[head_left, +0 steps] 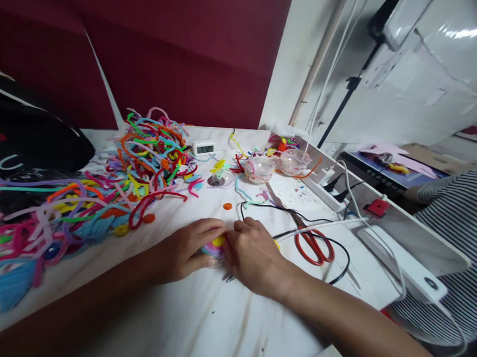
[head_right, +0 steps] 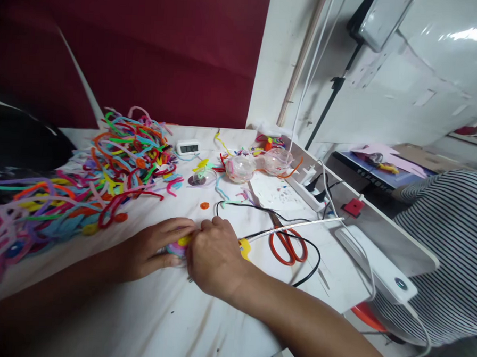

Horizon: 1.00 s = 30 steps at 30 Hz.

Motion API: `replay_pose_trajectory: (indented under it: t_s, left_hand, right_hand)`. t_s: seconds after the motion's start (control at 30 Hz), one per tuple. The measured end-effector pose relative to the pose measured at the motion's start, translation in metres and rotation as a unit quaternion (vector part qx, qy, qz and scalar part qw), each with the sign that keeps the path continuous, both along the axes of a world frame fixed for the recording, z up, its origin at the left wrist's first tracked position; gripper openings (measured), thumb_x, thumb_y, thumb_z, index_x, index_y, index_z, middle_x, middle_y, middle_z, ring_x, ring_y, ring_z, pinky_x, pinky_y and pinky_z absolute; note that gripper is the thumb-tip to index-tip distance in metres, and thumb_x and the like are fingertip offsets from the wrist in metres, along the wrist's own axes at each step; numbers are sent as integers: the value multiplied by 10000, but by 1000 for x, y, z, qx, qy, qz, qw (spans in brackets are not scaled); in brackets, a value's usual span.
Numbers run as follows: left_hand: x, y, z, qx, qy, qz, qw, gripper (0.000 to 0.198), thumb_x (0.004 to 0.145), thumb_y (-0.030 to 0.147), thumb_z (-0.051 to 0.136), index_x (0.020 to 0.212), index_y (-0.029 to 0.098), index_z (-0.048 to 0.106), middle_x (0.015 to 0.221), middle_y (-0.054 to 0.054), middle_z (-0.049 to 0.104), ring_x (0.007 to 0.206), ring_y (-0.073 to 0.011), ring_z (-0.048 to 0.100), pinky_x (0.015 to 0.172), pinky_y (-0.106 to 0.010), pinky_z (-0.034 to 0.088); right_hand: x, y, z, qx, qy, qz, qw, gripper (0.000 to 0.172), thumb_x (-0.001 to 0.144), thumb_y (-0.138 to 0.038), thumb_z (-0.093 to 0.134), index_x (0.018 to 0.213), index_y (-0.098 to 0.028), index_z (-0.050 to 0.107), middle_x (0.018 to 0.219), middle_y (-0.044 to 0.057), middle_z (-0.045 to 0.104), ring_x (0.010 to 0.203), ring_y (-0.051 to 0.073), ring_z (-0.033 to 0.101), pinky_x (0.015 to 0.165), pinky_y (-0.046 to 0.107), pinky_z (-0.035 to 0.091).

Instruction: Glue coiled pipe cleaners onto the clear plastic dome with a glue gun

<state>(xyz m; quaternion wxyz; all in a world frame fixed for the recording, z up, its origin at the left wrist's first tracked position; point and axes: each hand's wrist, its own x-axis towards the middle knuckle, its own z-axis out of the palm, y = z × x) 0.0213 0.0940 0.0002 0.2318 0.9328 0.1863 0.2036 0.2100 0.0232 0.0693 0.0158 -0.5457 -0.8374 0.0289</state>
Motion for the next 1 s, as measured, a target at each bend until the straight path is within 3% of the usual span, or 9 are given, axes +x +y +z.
replay_pose_trajectory:
  t_s: [0.37,0.63,0.8,1.0]
  left_hand:
    - [11,-13,9,-16,15,87,996,457,860,173,558,1311,153,490,1344,-135,499,1259,-254,485,1085,-402,415]
    - [14,-15,11,-34,27,101,994,454,860,188,559,1309,162,493,1353,-112,503,1269,-230,489,1091,-353,415]
    - [12,-13,7,-21,41,105,993,502,870,200,541,1362,152,457,1441,-128,472,1342,-245,444,1142,-382,372]
    - [14,-15,6,-1,58,116,992,495,879,209,527,1366,166,454,1440,-126,490,1335,-261,464,1129,-403,400]
  right_hand:
    - [5,20,14,-56,-10,17,998,274,948,-253,473,995,-126,712,935,120,693,897,235,606,828,335,403]
    - [6,21,13,-53,-35,53,997,225,923,-220,517,907,-107,710,925,126,690,875,227,607,839,343,395]
    - [5,21,10,-41,-38,45,997,202,904,-199,532,918,-107,711,928,121,693,882,230,606,831,342,399]
    - [5,19,2,-10,-35,45,998,160,873,-186,561,853,-120,705,881,132,696,867,231,603,814,342,397]
